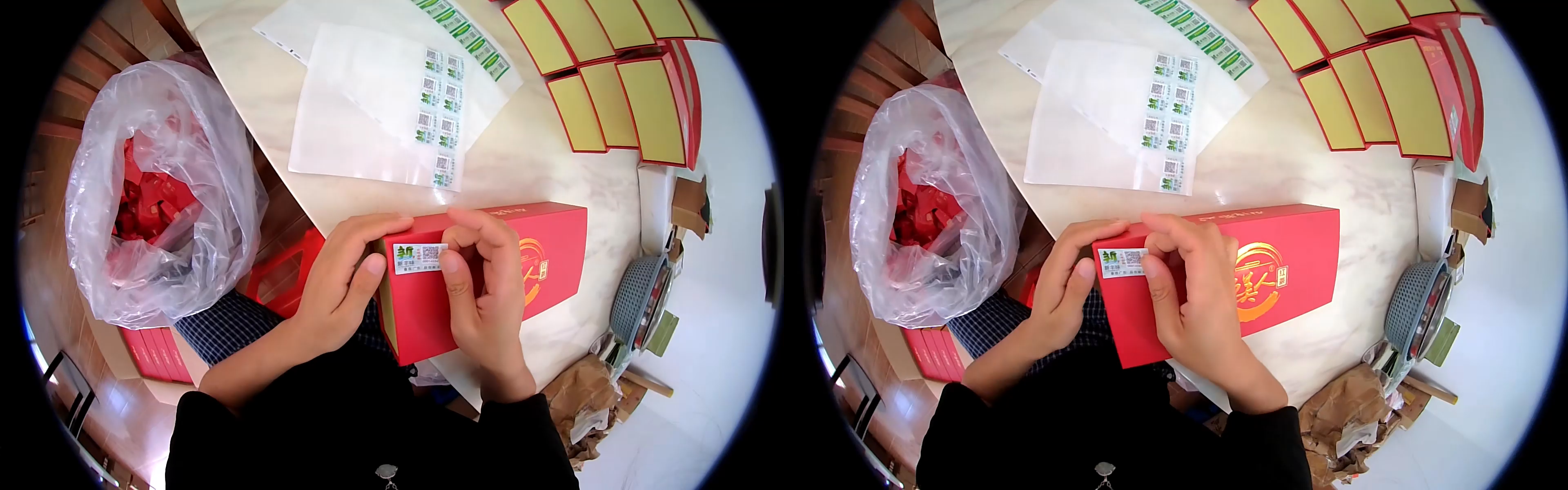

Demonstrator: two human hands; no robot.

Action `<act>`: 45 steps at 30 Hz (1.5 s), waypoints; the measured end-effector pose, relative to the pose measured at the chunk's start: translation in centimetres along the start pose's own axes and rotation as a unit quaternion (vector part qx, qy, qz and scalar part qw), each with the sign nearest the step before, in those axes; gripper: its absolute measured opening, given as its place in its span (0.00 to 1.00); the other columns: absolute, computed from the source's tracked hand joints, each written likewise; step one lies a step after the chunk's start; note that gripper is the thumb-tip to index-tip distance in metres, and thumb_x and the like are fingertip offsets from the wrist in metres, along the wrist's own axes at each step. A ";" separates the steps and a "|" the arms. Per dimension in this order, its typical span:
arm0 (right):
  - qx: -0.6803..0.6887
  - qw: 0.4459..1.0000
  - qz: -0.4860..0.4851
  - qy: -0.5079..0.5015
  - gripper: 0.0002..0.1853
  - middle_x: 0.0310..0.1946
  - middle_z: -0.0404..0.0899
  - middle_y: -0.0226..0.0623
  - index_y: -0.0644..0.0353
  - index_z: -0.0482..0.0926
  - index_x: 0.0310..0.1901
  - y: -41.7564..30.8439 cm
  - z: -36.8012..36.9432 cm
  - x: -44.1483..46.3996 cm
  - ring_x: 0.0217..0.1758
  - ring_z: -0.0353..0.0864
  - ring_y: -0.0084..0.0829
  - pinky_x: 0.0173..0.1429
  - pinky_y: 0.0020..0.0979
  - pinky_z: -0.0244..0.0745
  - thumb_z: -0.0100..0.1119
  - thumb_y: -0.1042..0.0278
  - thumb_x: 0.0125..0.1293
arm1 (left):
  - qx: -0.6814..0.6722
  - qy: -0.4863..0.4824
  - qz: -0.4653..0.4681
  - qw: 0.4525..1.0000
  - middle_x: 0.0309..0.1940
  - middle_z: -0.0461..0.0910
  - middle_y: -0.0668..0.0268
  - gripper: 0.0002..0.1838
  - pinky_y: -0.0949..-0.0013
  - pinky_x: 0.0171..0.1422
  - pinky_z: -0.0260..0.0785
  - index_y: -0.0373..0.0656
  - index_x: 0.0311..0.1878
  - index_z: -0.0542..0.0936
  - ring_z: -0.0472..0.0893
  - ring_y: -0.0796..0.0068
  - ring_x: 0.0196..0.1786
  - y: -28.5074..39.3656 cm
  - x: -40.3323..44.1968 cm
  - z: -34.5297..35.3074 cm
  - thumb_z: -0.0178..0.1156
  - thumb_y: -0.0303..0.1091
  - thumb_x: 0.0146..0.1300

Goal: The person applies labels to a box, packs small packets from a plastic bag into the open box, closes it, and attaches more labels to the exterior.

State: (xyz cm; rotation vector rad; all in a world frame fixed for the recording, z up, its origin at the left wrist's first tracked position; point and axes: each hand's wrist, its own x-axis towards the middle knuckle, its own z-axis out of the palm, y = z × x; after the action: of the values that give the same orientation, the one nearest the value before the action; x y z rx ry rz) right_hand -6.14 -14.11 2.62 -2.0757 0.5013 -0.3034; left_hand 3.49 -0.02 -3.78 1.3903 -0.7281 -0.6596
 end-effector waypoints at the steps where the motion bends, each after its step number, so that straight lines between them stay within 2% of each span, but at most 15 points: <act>1: -0.005 1.000 -0.005 0.000 0.20 0.35 0.75 0.30 0.59 0.71 0.59 0.0 0.0 0.0 0.38 0.68 0.29 0.50 0.32 0.57 0.57 0.78 0.65 | -0.003 0.003 0.002 1.000 0.58 0.73 0.55 0.18 0.63 0.68 0.60 0.36 0.61 0.72 0.72 0.60 0.61 0.0 0.0 0.1 0.44 0.32 0.73; 7: -0.025 0.999 -0.037 -0.003 0.22 0.35 0.76 0.29 0.59 0.71 0.60 0.0 -0.1 0.2 0.37 0.68 0.30 0.48 0.33 0.56 0.58 0.79 0.64 | 0.017 0.003 0.016 1.000 0.58 0.74 0.55 0.18 0.63 0.67 0.61 0.36 0.61 0.72 0.72 0.60 0.61 -0.3 0.0 0.0 0.44 0.33 0.73; 20: -0.051 0.998 -0.027 -0.003 0.23 0.36 0.75 0.29 0.58 0.70 0.61 -0.2 -0.1 0.2 0.38 0.69 0.30 0.47 0.33 0.57 0.58 0.80 0.63 | -0.001 -0.007 0.005 1.000 0.57 0.73 0.54 0.19 0.64 0.67 0.61 0.36 0.61 0.72 0.72 0.61 0.61 -0.1 0.1 -0.2 0.43 0.37 0.75; 21: -0.060 0.998 -0.031 -0.013 0.22 0.38 0.73 0.31 0.60 0.70 0.61 -0.2 -0.3 0.2 0.40 0.69 0.26 0.47 0.28 0.62 0.56 0.80 0.66 | -0.001 -0.008 0.006 1.000 0.57 0.73 0.54 0.19 0.64 0.67 0.61 0.36 0.61 0.72 0.72 0.61 0.61 -0.1 0.1 -0.2 0.43 0.37 0.75; 22: -0.070 0.997 -0.035 -0.023 0.20 0.41 0.70 0.33 0.62 0.69 0.62 -0.3 -0.3 0.2 0.41 0.69 0.23 0.47 0.23 0.67 0.53 0.81 0.69 | -0.019 -0.010 -0.001 1.000 0.57 0.73 0.55 0.20 0.64 0.67 0.60 0.36 0.61 0.72 0.72 0.61 0.61 0.0 0.1 -0.2 0.44 0.37 0.74; 26: -0.067 0.997 -0.030 -0.022 0.20 0.41 0.70 0.33 0.62 0.69 0.61 -0.2 -0.3 0.1 0.41 0.69 0.23 0.48 0.23 0.68 0.54 0.81 0.68 | -0.062 -0.019 -0.018 0.998 0.57 0.72 0.56 0.21 0.64 0.67 0.59 0.36 0.61 0.71 0.71 0.62 0.61 0.3 0.3 -0.3 0.51 0.38 0.71; 32: -0.078 0.996 -0.040 -0.019 0.20 0.40 0.70 0.32 0.61 0.69 0.61 -0.2 -0.2 0.2 0.40 0.68 0.23 0.46 0.23 0.67 0.55 0.80 0.68 | -0.039 -0.023 -0.040 0.998 0.56 0.71 0.56 0.22 0.64 0.68 0.58 0.37 0.61 0.71 0.70 0.62 0.61 0.6 0.4 -0.2 0.56 0.37 0.67; 38: -0.058 0.998 -0.028 -0.012 0.22 0.38 0.70 0.32 0.61 0.70 0.61 -0.2 0.1 0.2 0.40 0.67 0.24 0.46 0.25 0.66 0.55 0.83 0.66 | -0.052 -0.022 -0.052 0.997 0.57 0.71 0.56 0.22 0.63 0.68 0.58 0.38 0.61 0.71 0.70 0.62 0.62 0.6 0.3 -0.1 0.56 0.37 0.67; 40: -0.088 0.994 -0.060 0.012 0.26 0.35 0.75 0.29 0.60 0.71 0.60 -0.2 0.3 0.3 0.38 0.69 0.31 0.45 0.33 0.58 0.60 0.83 0.58 | -0.054 -0.023 -0.054 0.997 0.57 0.71 0.56 0.22 0.63 0.68 0.58 0.37 0.61 0.71 0.70 0.62 0.62 0.7 0.3 -0.1 0.56 0.37 0.67; 45: -0.114 0.991 -0.065 0.019 0.27 0.35 0.75 0.31 0.62 0.72 0.60 -0.3 0.5 0.3 0.37 0.69 0.31 0.44 0.34 0.59 0.60 0.84 0.57 | -0.056 -0.022 -0.055 0.997 0.57 0.71 0.56 0.21 0.64 0.68 0.58 0.37 0.61 0.71 0.70 0.62 0.61 0.5 0.3 0.1 0.55 0.36 0.68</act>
State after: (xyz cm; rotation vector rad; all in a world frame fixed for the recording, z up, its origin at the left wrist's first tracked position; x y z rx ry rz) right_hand -5.57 -13.72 2.59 -2.3346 0.4412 -0.3759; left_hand 3.58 -0.23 -3.27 1.3230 -0.6432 -0.8071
